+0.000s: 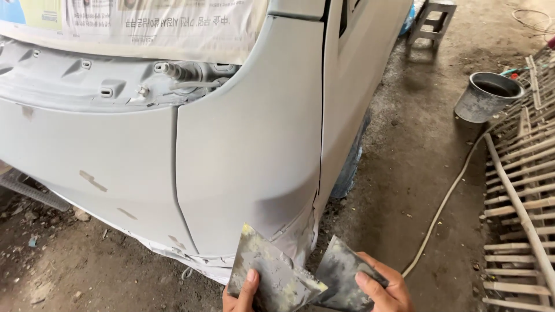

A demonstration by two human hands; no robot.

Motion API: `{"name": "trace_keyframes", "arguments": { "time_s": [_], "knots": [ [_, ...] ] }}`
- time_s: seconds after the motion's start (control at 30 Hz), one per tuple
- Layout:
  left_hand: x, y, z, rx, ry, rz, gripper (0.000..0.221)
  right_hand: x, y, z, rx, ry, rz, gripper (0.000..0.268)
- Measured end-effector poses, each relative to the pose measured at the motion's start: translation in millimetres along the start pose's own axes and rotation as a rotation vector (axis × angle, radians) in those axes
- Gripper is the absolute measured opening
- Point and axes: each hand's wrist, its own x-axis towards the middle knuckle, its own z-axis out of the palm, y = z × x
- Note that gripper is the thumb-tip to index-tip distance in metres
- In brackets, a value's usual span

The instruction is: The person applies body filler to the front bumper and side door of a white car using a putty knife. They spread the filler over several small areas and smooth it out along the panel edges and around the door handle.

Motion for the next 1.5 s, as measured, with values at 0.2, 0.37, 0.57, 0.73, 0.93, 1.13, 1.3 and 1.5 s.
{"name": "trace_keyframes", "arguments": {
  "time_s": [0.2, 0.37, 0.57, 0.73, 0.93, 1.13, 1.3, 1.5],
  "knots": [
    [-13, -11, 67, -0.054, 0.091, 0.14, 0.059, 48, -49, -8, -0.094, -0.386, -0.161, 0.048],
    [16, -52, 72, 0.002, 0.126, 0.249, 0.062, 122, -19, -54, -0.441, -0.748, -0.275, 0.043],
    [-13, -41, 118, -0.222, 0.336, 0.123, 0.067, 156, -64, -89, -0.226, -0.834, 0.079, 0.051],
    [6, -110, 85, -0.191, 0.375, 0.157, 0.068, 172, -105, -65, -0.187, -0.531, 0.378, 0.053],
    [-43, -53, 140, -0.209, 0.375, 0.153, 0.057, 169, -78, -78, -0.091, -0.371, 0.464, 0.048],
    [-76, -27, 194, -0.328, 0.491, 0.172, 0.049, 143, -107, -66, -0.153, -0.236, 0.504, 0.046],
    [-93, -11, 220, -0.441, 0.477, 0.177, 0.047, 142, -98, -78, -0.085, -0.273, 0.458, 0.047],
    [-109, -16, 225, -0.451, 0.497, 0.169, 0.044, 128, -109, -76, 0.106, -0.441, 0.519, 0.045]
  ]
}}
